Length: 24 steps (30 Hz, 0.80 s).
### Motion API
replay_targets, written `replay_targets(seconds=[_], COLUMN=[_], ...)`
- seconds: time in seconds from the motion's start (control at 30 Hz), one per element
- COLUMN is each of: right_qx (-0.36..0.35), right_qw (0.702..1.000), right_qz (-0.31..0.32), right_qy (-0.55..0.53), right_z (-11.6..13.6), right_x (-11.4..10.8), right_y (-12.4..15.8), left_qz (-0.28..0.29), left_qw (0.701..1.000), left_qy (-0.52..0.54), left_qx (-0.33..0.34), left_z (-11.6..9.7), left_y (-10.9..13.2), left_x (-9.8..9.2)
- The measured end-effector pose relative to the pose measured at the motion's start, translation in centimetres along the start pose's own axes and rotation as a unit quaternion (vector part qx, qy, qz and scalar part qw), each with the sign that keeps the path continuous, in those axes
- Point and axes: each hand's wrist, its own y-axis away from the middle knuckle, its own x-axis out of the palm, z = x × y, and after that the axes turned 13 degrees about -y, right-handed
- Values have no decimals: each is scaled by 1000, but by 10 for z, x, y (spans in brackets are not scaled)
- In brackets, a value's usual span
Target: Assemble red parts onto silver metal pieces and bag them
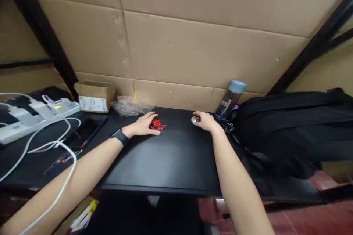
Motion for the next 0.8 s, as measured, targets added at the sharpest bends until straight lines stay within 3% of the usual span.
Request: replay_targets(seconds=[0.3,0.43,0.6,0.8], right_qx=[-8,-6,-8,-26], right_qw=[999,997,995,991], right_qz=[15,5,-16,-50], right_qy=[-34,-71,-103,-121], right_z=[-4,-9,-15,-10], right_x=[6,8,9,11], right_y=[-2,-4,-7,-8], left_qz=[-85,-175,-267,-296], left_qw=[996,980,951,934], left_qy=[31,81,151,181], left_qx=[26,41,-28,-84], left_z=[-2,2,11,19], left_y=[0,-1,-8,-11], left_x=[-2,-4,-3,-1])
